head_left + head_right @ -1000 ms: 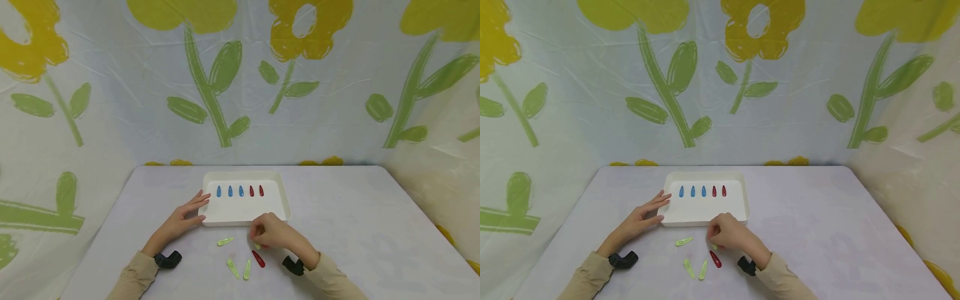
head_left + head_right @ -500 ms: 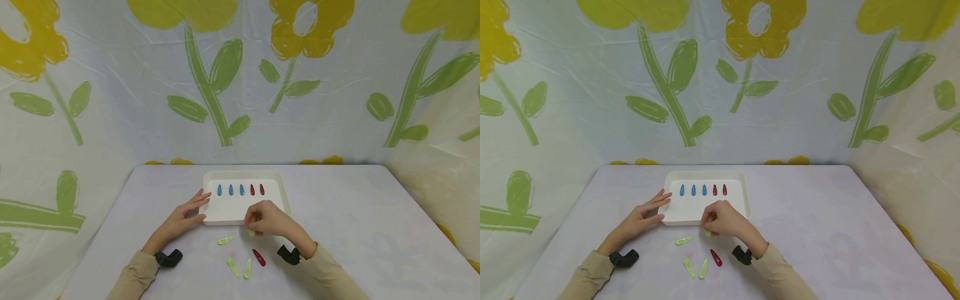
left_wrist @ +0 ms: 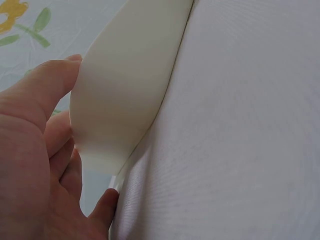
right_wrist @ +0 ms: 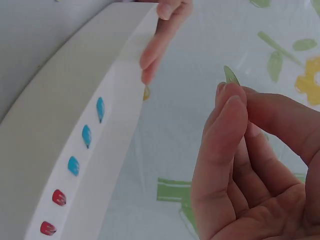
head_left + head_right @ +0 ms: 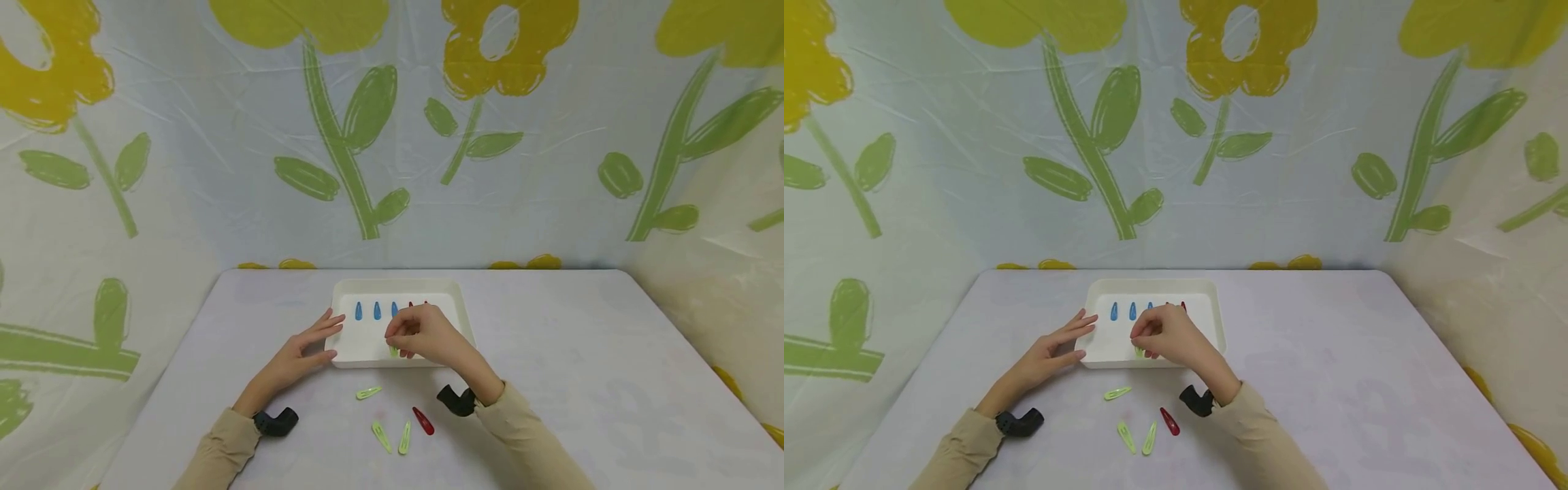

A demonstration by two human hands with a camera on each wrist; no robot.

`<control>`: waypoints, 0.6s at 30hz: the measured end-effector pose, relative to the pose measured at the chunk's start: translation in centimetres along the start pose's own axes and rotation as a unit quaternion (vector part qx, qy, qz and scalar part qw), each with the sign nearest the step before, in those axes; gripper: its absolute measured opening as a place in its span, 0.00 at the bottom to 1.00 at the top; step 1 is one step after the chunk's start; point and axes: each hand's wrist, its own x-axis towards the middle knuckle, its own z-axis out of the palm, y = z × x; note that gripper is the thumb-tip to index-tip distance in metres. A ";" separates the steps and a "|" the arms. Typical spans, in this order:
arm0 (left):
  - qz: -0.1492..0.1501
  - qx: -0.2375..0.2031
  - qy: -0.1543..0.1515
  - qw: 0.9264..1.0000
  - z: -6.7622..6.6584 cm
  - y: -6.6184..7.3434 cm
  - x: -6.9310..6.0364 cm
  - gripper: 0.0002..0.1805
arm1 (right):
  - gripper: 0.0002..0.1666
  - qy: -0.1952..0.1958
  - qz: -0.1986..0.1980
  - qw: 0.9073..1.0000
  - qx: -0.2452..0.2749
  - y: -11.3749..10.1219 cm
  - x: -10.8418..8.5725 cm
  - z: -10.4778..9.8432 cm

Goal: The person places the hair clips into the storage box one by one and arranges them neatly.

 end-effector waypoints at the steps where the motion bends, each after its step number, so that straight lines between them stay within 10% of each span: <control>1: 0.000 0.000 0.000 1.000 0.0 0.0 0.0 0.30 | 0.02 0.004 -0.002 1.000 0.005 0.0 0.2 0.0; 18: -0.002 0.002 -0.002 1.000 0.0 -0.3 0.1 0.30 | 0.06 0.054 0.008 0.996 0.077 -1.1 3.9 0.1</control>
